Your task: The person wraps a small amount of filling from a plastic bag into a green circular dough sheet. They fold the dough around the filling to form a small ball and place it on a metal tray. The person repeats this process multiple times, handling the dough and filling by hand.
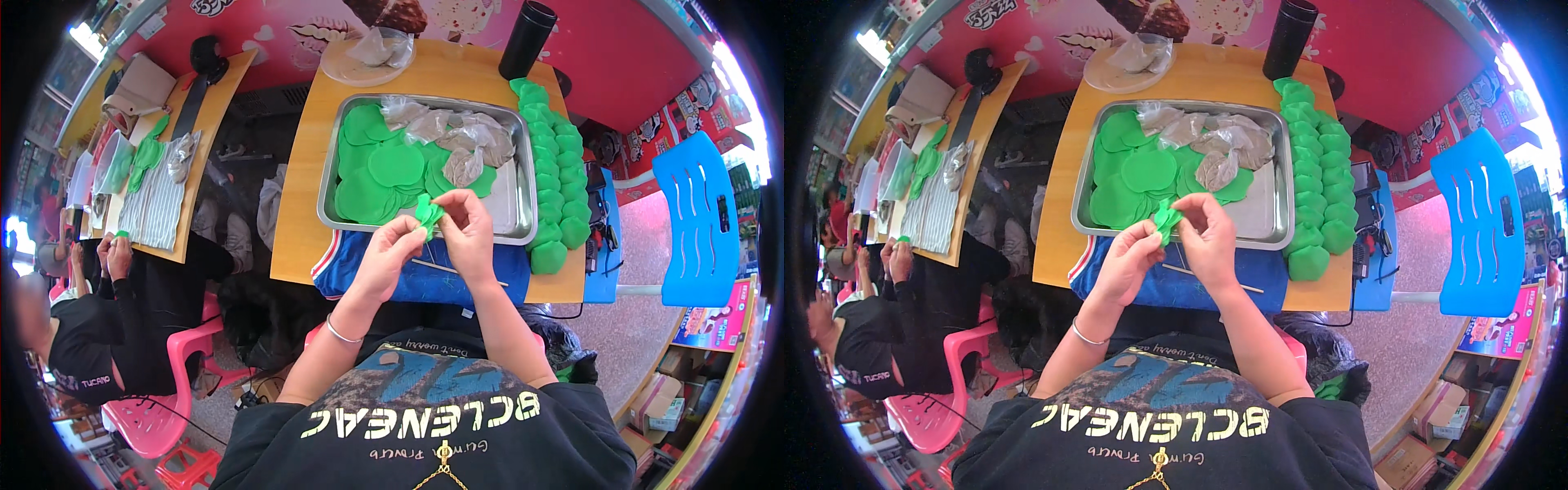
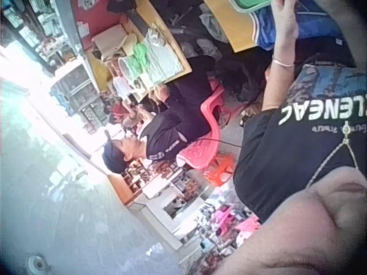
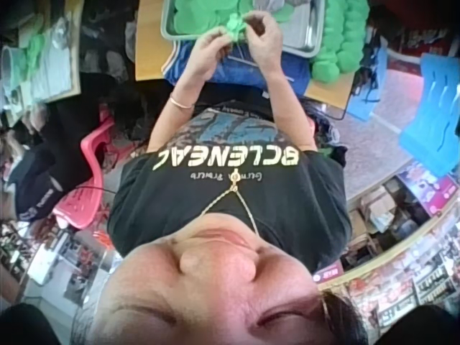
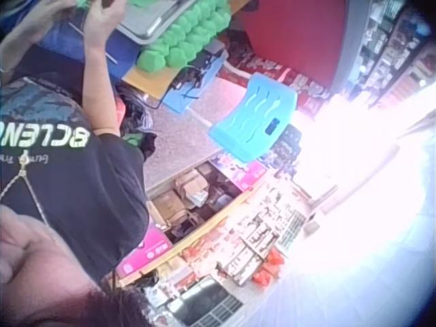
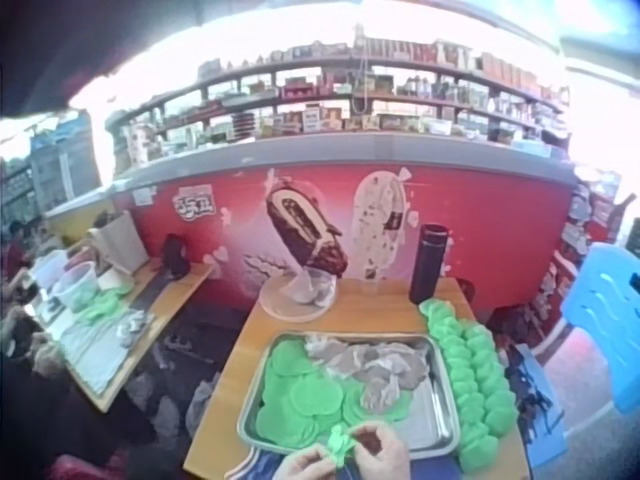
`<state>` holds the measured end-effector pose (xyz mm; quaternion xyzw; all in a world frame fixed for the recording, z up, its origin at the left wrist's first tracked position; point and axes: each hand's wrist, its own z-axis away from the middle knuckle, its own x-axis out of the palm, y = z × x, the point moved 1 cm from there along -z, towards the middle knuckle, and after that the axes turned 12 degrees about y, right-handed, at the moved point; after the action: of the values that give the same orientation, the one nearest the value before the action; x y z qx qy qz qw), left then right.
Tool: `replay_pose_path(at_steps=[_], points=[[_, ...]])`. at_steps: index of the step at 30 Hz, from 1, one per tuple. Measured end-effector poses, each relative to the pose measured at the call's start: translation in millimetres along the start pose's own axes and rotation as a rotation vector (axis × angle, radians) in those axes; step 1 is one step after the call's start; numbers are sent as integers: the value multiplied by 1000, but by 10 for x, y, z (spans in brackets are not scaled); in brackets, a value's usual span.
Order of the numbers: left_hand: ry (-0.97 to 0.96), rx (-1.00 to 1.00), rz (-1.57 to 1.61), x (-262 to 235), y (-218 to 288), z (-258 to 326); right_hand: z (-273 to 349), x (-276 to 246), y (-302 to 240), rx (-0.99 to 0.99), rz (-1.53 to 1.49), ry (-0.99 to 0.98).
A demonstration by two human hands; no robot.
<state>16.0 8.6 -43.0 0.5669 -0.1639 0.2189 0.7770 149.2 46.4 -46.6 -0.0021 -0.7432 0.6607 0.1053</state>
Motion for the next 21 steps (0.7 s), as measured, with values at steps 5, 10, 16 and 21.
replay_pose_path(at_steps=[5, 10, 16, 21], points=[[27, 178, 55, -69, -3, -57, 6, -54, -163, 222, -101, -164], [130, 44, 137, 57, 24, 9, -34, -201, -179, 536, -340, -426], [76, -68, 198, -14, -50, -31, -34, -236, -133, 696, -479, -487], [-31, -180, 184, -22, 16, -4, -94, -236, -97, 691, -522, -398]])
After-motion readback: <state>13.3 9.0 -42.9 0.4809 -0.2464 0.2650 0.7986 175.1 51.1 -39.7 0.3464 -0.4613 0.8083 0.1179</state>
